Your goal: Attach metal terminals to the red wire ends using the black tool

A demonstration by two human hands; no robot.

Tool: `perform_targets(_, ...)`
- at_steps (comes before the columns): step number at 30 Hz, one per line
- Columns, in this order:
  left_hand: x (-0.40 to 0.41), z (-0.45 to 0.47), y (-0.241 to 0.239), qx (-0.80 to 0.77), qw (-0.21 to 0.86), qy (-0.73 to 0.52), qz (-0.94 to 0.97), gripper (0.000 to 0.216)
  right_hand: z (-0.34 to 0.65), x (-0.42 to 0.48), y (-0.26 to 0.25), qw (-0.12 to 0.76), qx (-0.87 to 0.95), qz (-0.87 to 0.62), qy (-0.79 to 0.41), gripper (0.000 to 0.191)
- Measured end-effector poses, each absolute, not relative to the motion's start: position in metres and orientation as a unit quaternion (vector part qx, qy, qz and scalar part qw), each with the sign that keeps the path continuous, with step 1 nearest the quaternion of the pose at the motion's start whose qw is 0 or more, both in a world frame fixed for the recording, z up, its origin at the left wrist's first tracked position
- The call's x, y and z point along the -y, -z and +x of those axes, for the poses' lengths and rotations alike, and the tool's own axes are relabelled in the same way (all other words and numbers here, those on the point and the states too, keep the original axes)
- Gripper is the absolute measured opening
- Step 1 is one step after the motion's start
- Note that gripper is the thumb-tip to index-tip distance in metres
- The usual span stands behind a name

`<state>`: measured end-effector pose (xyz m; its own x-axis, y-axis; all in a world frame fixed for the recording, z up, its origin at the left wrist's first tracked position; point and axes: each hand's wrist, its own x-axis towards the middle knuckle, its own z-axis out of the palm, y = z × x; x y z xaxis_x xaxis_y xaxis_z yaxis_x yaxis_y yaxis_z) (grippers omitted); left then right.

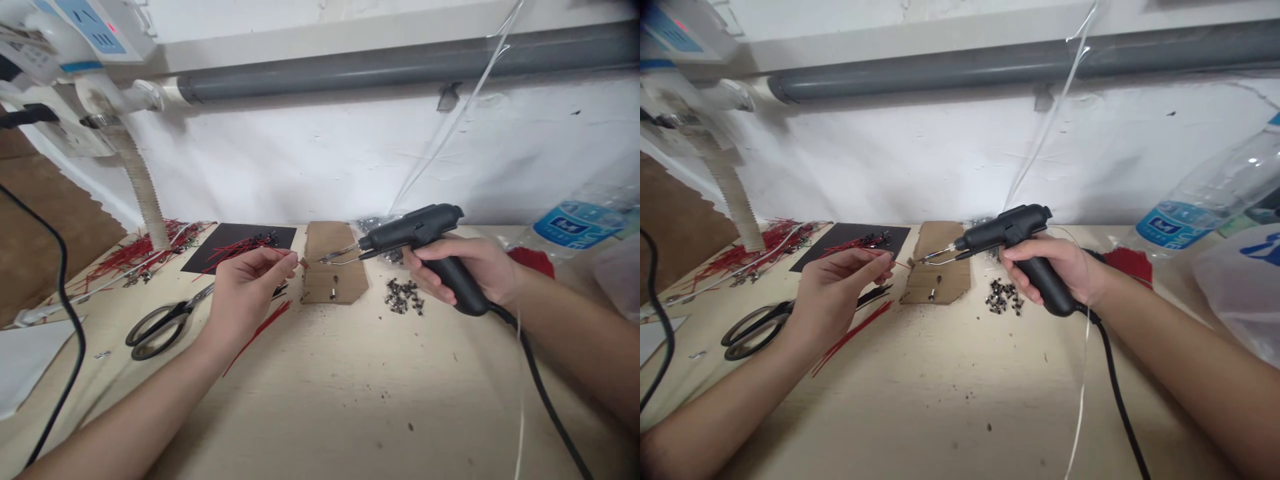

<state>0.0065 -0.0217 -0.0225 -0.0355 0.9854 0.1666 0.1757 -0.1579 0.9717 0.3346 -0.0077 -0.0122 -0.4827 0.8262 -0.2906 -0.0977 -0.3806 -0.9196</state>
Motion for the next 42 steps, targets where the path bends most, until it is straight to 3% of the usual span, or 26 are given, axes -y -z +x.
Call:
perform_targets(11, 0.027, 0.010, 0.027, -0.496, 0.415, -0.471, 0.600, 0.019, 0.359, 0.016, -0.018, 0.276, 0.479, -0.464, -0.693, 0.025)
perform_targets(26, 0.028, 0.008, 0.027, -0.460, 0.449, -0.468, 0.607, 0.015, 0.364, 0.016, -0.014, 0.227, 0.493, -0.470, -0.696, 0.029)
perform_targets(32, 0.037, 0.010, 0.026, -0.391, 0.328, -0.481, 0.713, 0.006, 0.362, 0.018, -0.010, 0.228, 0.499, -0.479, -0.685, 0.030)
perform_targets(37, 0.045, 0.008, 0.026, -0.304, 0.216, -0.468, 0.801, 0.021, 0.363, 0.015, -0.009, 0.222, 0.505, -0.468, -0.690, 0.030)
perform_targets(42, 0.045, 0.009, 0.025, -0.284, 0.188, -0.468, 0.815, 0.025, 0.362, 0.016, -0.008, 0.221, 0.501, -0.476, -0.688, 0.030)
